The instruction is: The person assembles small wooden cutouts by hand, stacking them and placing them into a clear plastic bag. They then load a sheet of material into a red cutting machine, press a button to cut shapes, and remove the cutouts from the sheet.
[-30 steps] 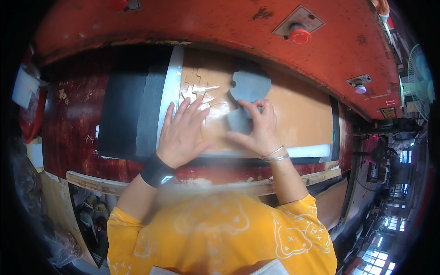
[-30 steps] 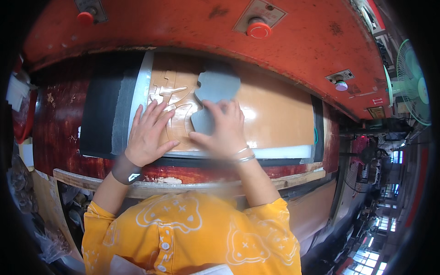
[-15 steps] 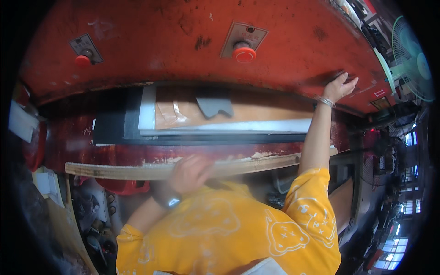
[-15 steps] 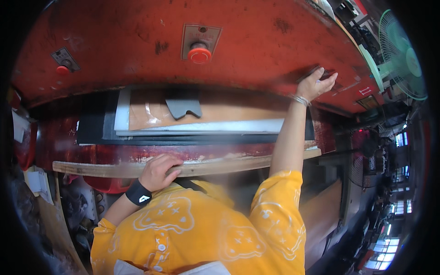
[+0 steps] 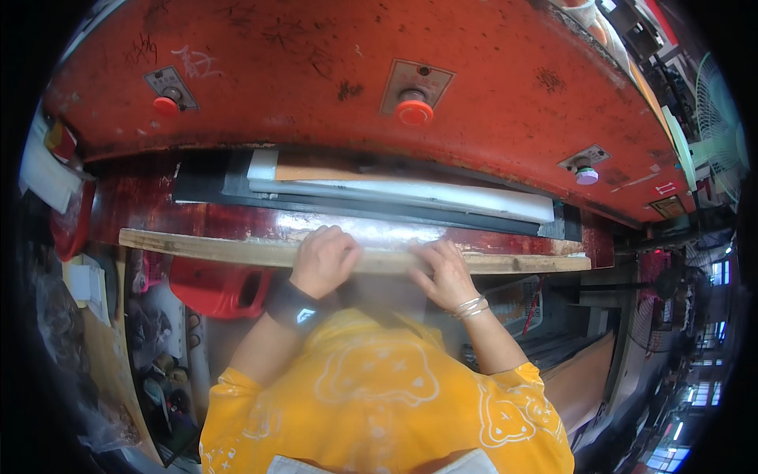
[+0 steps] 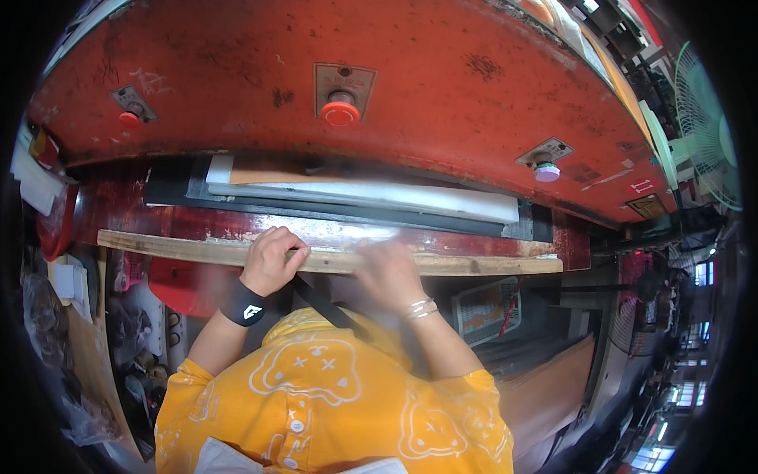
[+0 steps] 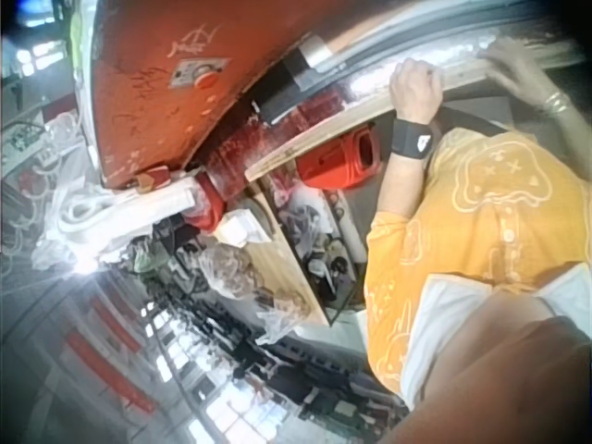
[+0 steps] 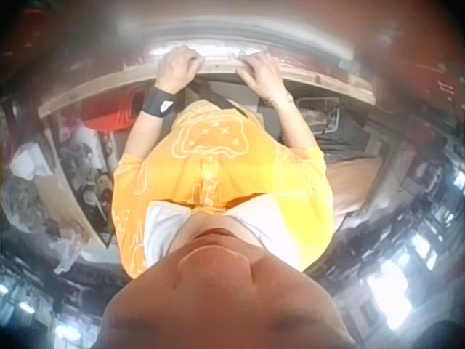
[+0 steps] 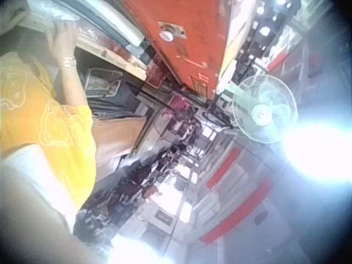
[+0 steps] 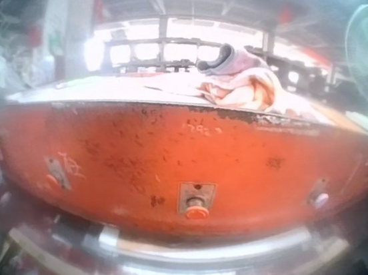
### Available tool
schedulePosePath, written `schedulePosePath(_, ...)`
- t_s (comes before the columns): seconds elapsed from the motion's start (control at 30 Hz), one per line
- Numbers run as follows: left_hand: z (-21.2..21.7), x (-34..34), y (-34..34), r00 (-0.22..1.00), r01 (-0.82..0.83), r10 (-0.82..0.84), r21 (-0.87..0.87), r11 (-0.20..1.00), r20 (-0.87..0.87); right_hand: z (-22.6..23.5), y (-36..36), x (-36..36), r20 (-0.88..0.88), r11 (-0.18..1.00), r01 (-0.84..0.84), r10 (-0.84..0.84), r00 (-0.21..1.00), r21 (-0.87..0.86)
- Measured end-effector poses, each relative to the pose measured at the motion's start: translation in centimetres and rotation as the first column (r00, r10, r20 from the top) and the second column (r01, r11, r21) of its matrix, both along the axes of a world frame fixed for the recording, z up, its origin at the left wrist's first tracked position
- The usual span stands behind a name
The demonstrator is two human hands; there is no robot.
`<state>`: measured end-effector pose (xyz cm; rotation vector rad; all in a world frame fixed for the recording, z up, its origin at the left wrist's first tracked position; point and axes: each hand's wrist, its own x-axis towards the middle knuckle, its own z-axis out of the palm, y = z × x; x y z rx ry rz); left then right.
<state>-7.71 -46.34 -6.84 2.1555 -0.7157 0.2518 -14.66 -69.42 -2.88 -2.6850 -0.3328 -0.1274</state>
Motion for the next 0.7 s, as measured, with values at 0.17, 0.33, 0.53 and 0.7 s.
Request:
schedulePosePath(0.17, 0.0, -0.5, 0.1, 1.0, -0.012, 0.012, 0.017, 1.0, -0.01, 0.9, 0.4, -0.7, 0.007, 1.0, 0.02, -0.02, 1.0, 0.004)
schedulePosePath(0.33, -0.3, -0.6, 0.2, 1.0, -0.022, 0.022, -0.007, 1.0, 0.022, 1.0, 1.7, -0.9, -0.02, 0.997, 0.074, -0.074, 0.997, -0.013)
schedulePosePath(0.53, -1.0, -2.9, 0.8, 1.0, 0.005, -0.005, 0.012, 1.0, 0.012, 3.6, 1.3, 0.9, -0.484, 0.982, -0.132, 0.051, 0.873, -0.134)
schedulePosePath(0.7, -0.5, -6.9, 2.8, 0.979, 0.138, -0.128, 0.051, 0.989, -0.161, 3.9, 4.2, 5.3, -0.001, 0.995, 0.019, -0.019, 1.0, 0.098)
